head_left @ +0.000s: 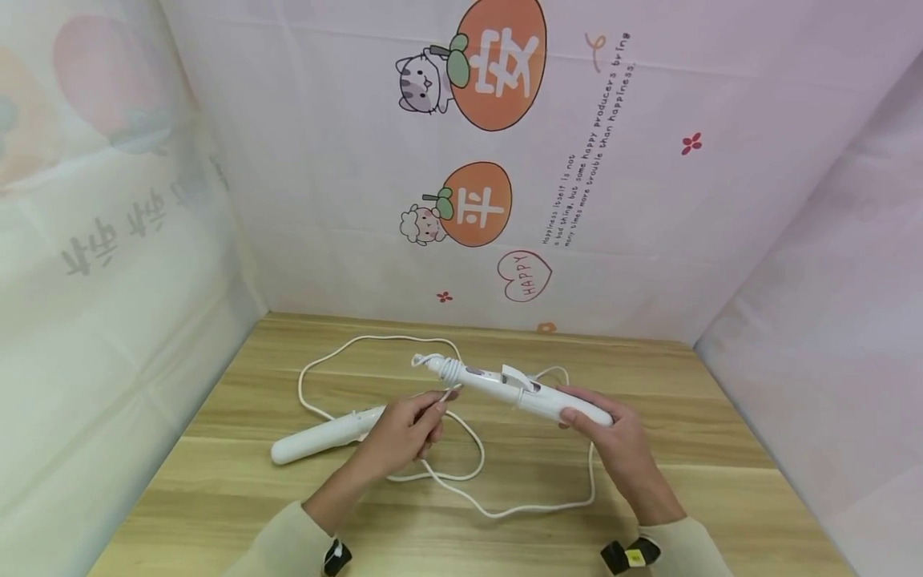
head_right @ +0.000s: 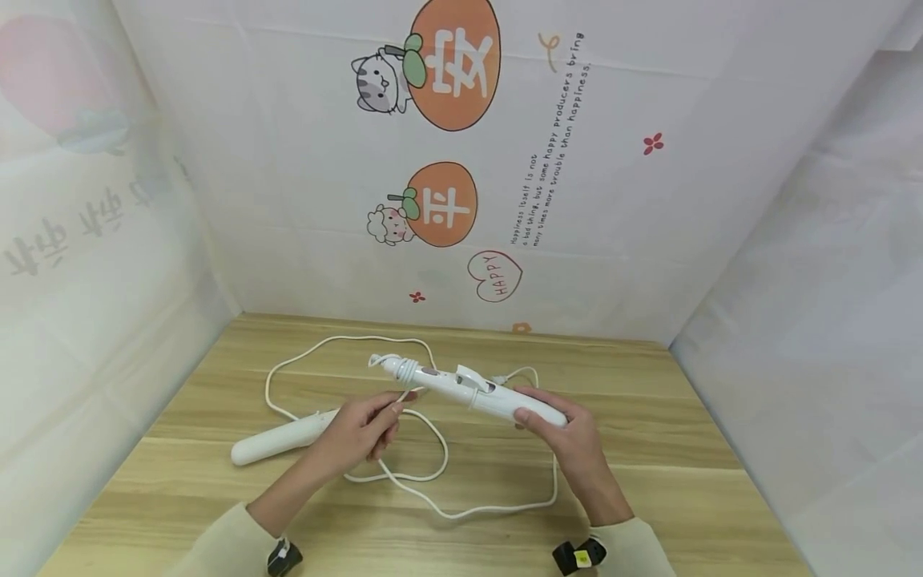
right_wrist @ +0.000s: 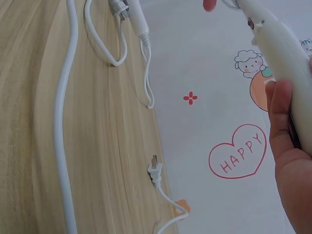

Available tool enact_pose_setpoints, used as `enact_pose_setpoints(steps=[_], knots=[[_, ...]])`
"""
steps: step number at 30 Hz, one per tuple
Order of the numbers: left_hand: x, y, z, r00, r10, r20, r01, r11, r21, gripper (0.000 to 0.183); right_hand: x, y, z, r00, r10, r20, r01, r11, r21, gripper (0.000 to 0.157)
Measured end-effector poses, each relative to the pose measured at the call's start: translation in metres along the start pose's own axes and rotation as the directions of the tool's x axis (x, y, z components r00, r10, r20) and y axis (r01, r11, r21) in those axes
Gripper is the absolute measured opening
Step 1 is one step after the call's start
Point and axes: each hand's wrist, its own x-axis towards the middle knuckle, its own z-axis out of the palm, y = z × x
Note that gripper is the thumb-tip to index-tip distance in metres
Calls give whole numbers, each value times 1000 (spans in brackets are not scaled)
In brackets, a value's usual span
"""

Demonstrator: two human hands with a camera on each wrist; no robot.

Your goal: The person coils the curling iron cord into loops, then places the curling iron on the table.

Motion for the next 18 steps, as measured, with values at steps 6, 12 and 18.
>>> enact_pose_setpoints(steps=[6,12,18], knots=[[-5,2,0,1000,3,-22,-3,1000,-26,36,2,-1,2,998,12,-63,-8,998,64,38],[-7,3,-1,1000,28,-4,-28,998,-52,40,4,-2,1,995,13,-94,-6,998,68,39],[-9,6,2,998,61,3,-60,996,-60,40,8,-1,-1,991,22,-132,-6,992,125,38]])
